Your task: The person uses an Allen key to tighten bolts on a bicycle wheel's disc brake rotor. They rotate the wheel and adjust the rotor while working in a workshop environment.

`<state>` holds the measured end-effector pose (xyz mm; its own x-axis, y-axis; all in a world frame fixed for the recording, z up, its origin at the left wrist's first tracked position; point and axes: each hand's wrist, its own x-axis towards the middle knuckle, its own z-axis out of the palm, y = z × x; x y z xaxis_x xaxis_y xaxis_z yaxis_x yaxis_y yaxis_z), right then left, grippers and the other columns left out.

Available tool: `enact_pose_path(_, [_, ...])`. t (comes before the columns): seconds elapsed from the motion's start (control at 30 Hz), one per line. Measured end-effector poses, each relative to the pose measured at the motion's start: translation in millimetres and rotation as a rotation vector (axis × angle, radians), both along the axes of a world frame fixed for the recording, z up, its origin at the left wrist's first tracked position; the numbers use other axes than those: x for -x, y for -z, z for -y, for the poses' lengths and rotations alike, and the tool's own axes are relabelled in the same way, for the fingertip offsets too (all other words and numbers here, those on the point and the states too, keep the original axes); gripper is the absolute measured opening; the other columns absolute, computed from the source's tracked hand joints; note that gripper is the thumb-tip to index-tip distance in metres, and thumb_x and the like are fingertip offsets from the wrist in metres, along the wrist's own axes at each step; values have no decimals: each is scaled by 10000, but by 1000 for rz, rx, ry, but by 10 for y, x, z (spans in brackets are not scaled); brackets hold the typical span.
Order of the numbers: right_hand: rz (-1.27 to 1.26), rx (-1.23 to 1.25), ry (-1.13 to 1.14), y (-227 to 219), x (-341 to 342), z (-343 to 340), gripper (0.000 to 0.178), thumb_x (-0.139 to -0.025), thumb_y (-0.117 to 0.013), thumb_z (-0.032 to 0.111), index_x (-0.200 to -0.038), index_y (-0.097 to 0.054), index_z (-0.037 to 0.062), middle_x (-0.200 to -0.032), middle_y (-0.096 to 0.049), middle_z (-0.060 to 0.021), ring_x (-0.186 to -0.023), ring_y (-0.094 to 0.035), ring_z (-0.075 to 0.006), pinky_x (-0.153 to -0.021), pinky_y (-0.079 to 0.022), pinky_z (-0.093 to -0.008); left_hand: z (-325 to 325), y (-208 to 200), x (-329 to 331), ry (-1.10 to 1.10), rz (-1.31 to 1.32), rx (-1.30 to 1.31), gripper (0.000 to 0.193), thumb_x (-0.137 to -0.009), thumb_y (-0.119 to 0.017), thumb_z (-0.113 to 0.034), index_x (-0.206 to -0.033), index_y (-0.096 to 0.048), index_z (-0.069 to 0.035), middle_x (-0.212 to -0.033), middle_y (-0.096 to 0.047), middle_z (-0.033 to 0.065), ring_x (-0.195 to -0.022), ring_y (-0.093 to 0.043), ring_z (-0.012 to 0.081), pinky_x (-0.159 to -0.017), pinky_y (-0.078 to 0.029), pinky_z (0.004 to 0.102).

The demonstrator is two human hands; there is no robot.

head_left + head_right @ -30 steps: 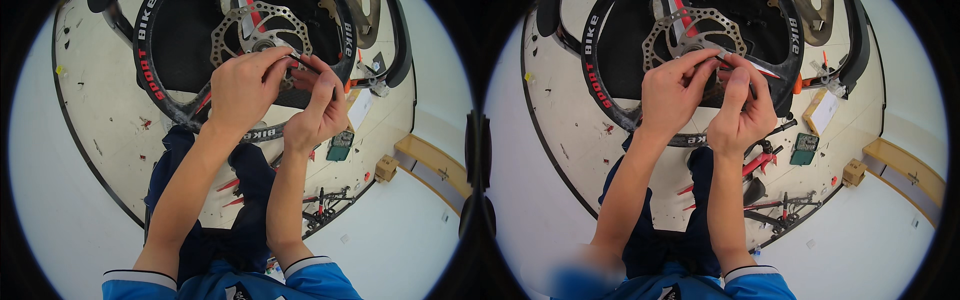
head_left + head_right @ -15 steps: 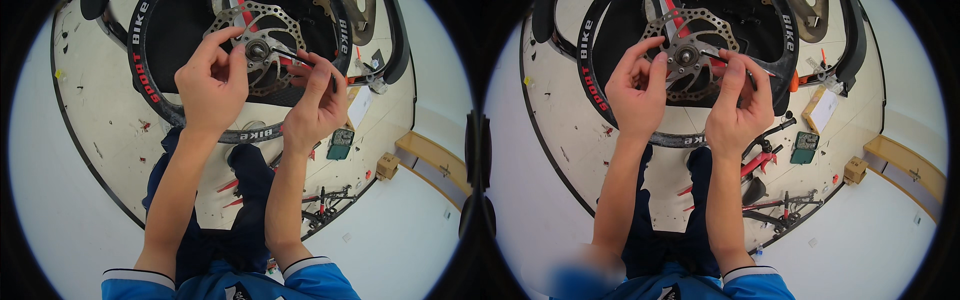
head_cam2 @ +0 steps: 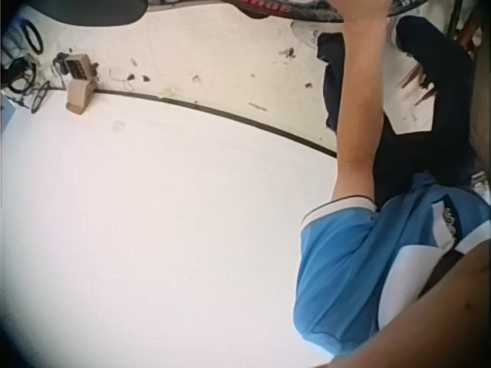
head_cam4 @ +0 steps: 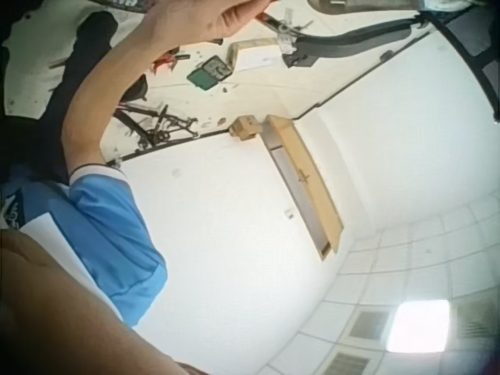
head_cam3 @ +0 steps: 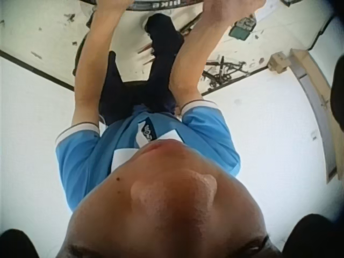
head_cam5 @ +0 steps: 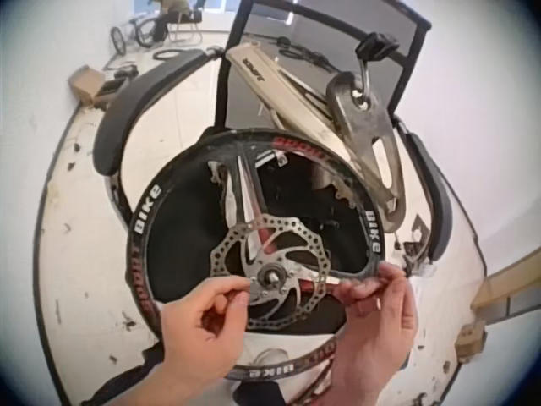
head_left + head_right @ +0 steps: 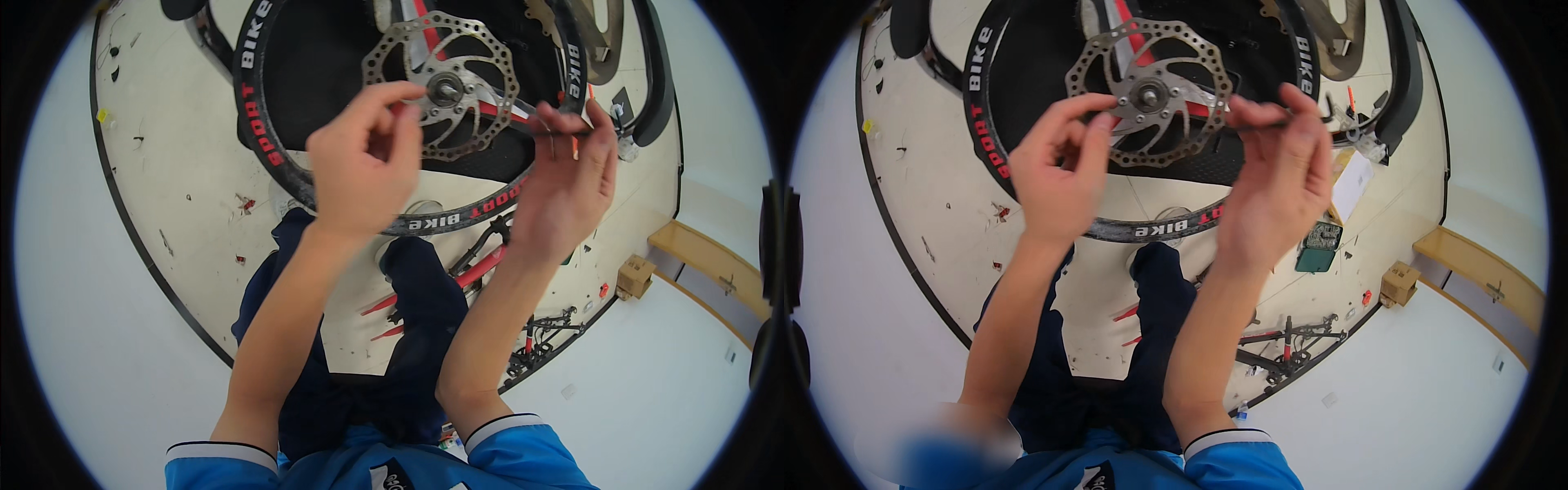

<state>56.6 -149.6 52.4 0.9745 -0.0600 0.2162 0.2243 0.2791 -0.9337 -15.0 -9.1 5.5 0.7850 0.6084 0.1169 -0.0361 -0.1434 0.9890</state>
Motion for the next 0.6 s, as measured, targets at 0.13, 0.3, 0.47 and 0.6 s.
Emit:
enact_pose_path(0.13, [-157, 561, -88, 148, -77, 212, 261, -1051, -563, 232, -1031, -676, -3, -805, -621, -21, -720, -561, -114, -693, -457, -264, 152, -30, 13, 90, 86, -9, 143, -936, -665, 8, -1059, -726, -30, -615, -495, -77, -549, -402, -21, -497, -301, 175])
enact_pose_path(0.3, [-29, 997, -90, 293, -61, 50, 259, -1029, -595, 242, -971, -672, 1, -692, -570, -23, -626, -444, -88, -584, -386, -267, 91, -34, 42, 82, 105, 9, 137, -928, -668, 4, -1046, -731, -27, -603, -504, -69, -536, -404, -17, -485, -302, 182])
enact_pose_path(0.47, [-52, 1037, -160, 216, -45, -25, 274, -1047, -580, 241, -976, -654, -13, -842, -644, -6, -786, -509, -73, -716, -406, -219, -30, -65, 87, 53, 62, 23, 125, -913, -668, 7, -1016, -728, -32, -583, -509, -42, -511, -439, 16, -479, -327, 198])
enact_pose_path(0.6, [-26, 1039, -167, 238, -66, -33, 271, -1047, -582, 238, -962, -647, -11, -826, -627, 1, -770, -499, -72, -700, -395, -219, -142, -80, 85, 18, 48, 37, 118, -891, -666, 22, -986, -710, -32, -569, -512, -3, -480, -481, 42, -463, -360, 219])
